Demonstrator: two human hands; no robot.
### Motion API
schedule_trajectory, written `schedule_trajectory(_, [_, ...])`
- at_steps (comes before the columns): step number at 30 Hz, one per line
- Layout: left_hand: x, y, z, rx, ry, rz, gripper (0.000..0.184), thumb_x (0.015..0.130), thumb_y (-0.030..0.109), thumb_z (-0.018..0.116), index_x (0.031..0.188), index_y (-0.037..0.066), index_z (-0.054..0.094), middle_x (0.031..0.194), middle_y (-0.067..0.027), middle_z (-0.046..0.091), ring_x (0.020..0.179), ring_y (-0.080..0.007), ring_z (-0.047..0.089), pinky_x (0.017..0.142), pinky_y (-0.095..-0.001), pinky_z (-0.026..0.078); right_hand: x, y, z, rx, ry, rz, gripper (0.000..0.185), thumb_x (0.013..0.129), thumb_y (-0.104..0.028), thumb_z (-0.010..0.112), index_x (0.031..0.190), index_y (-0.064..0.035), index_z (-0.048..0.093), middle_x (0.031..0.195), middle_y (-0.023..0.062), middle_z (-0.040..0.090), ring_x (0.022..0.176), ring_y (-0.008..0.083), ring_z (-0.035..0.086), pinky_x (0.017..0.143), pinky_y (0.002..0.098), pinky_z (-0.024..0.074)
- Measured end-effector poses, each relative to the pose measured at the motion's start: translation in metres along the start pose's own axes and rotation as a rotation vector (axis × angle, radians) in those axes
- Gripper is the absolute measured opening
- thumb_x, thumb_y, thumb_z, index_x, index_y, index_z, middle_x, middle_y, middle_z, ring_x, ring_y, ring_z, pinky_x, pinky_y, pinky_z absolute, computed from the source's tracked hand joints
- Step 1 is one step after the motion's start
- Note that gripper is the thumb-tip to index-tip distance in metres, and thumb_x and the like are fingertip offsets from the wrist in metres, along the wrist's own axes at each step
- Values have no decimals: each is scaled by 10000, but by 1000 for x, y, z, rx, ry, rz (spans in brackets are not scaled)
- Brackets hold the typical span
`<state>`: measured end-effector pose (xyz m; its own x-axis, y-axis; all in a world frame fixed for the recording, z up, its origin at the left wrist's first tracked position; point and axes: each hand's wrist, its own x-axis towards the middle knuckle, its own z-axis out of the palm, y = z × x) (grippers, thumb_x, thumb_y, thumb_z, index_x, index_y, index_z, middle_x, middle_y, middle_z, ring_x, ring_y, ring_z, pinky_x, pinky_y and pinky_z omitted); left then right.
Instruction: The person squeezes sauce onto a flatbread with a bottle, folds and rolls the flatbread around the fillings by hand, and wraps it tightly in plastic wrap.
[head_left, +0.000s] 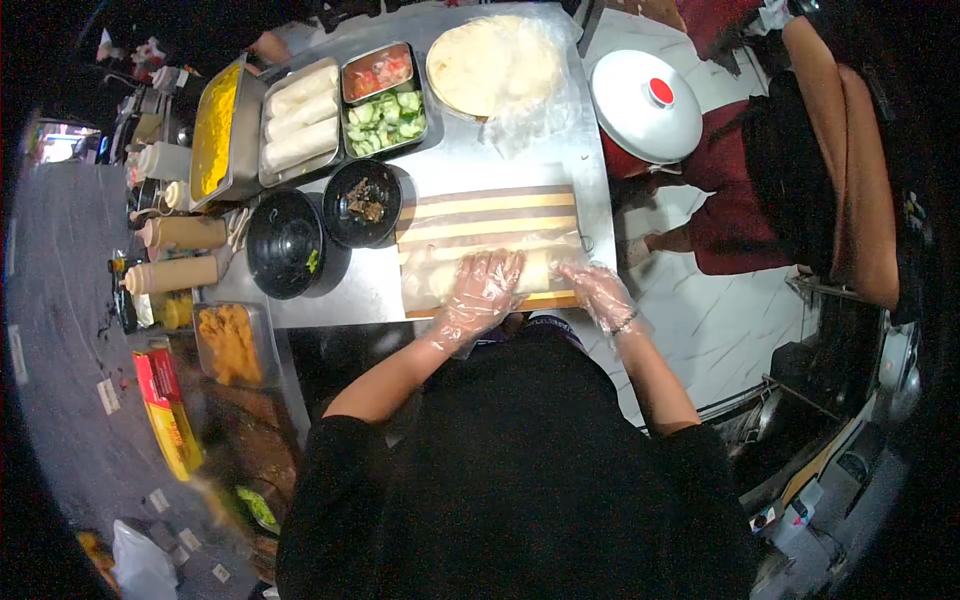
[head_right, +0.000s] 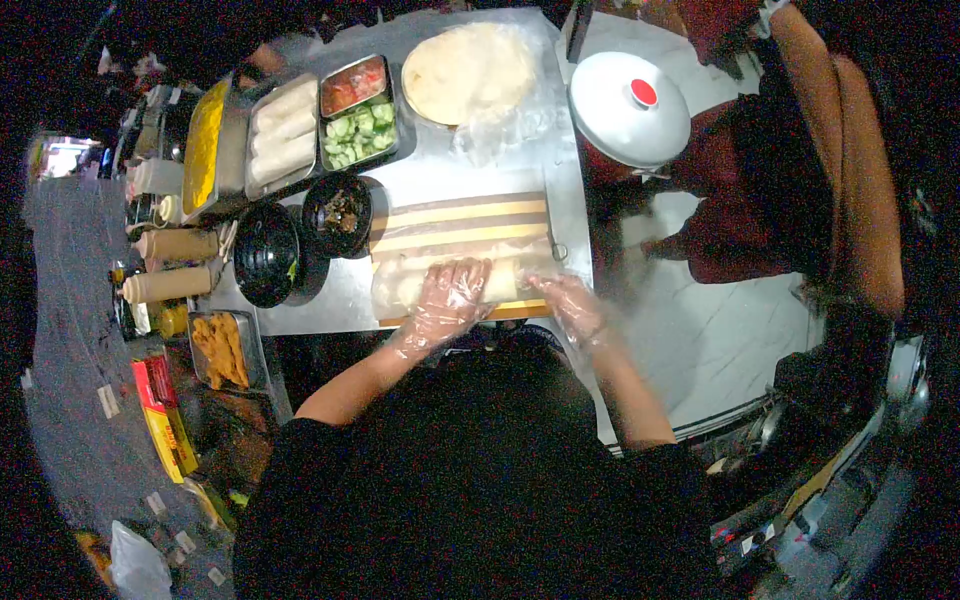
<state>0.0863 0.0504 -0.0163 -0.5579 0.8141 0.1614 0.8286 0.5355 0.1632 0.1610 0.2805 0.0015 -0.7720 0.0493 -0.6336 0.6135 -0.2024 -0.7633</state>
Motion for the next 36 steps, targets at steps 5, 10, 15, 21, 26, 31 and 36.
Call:
schedule_trajectory(5, [0, -1, -2, -34, -26, 11, 691, 832, 405, 663, 1367, 25, 449, 1225, -208, 541, 1077, -355, 538, 962, -510, 405, 9, 12, 2, 47, 14, 7, 273, 906, -220, 633, 1097, -45, 718, 917, 18, 679, 741, 94, 532, 643, 256, 432])
schedule_trajectory(10, [1, 0, -1, -48, -41, -14, 705, 836, 407, 658, 1373, 8, 436, 1225, -212, 546, 1097, -360, 534, 979, -511, 392, 10, 14, -6, -157, -96, -280, 322, 892, -285, 657, 1055, -16, 722, 881, 9, 676, 715, 74, 506, 616, 238, 405])
schedule_trajectory(15, [-1, -1, 0, -15, -33, -11, 666, 835, 410, 654, 1341, 21, 462, 1200, -200, 555, 1082, -325, 544, 950, -481, 403, 22, 18, 12, -94, 120, -108, 313, 905, -214, 638, 1123, 7, 674, 1032, 79, 710, 938, 156, 627, 885, 280, 467])
schedule_trajectory(21, [-1, -1, -1, -34, 4, -10, 656, 820, 417, 666, 1310, 25, 477, 1177, -187, 558, 1048, -319, 551, 905, -454, 415, 22, 36, 3, 47, 157, -201, 174, 884, -203, 676, 967, -52, 650, 858, 43, 629, 796, 153, 558, 741, 316, 467])
schedule_trajectory(26, [-2, -3, 1, -63, -19, -18, 717, 816, 390, 680, 1363, -2, 431, 1177, -199, 556, 1052, -328, 556, 944, -482, 412, -14, -7, 20, -663, 596, -367, 315, 803, -147, 685, 1098, -60, 622, 1013, 172, 635, 984, 302, 587, 899, 418, 467])
schedule_trajectory(31, [-3, -6, 2, -88, -37, -42, 737, 759, 369, 731, 1315, -37, 468, 1163, -200, 588, 1074, -340, 566, 963, -469, 435, -5, -4, 68, -1392, 122, -848, 613, 802, -309, 701, 1274, 33, 512, 1246, 249, 545, 1187, 378, 511, 1050, 486, 376])
schedule_trajectory(36, [-18, -25, 3, -267, -61, -83, 758, 718, 330, 760, 1303, -53, 467, 1192, -236, 578, 1106, -376, 558, 995, -457, 423, 40, 4, 76, -1544, -147, -692, 761, 762, -393, 717, 1333, 38, 457, 1320, 246, 492, 1257, 364, 452, 1100, 456, 320])
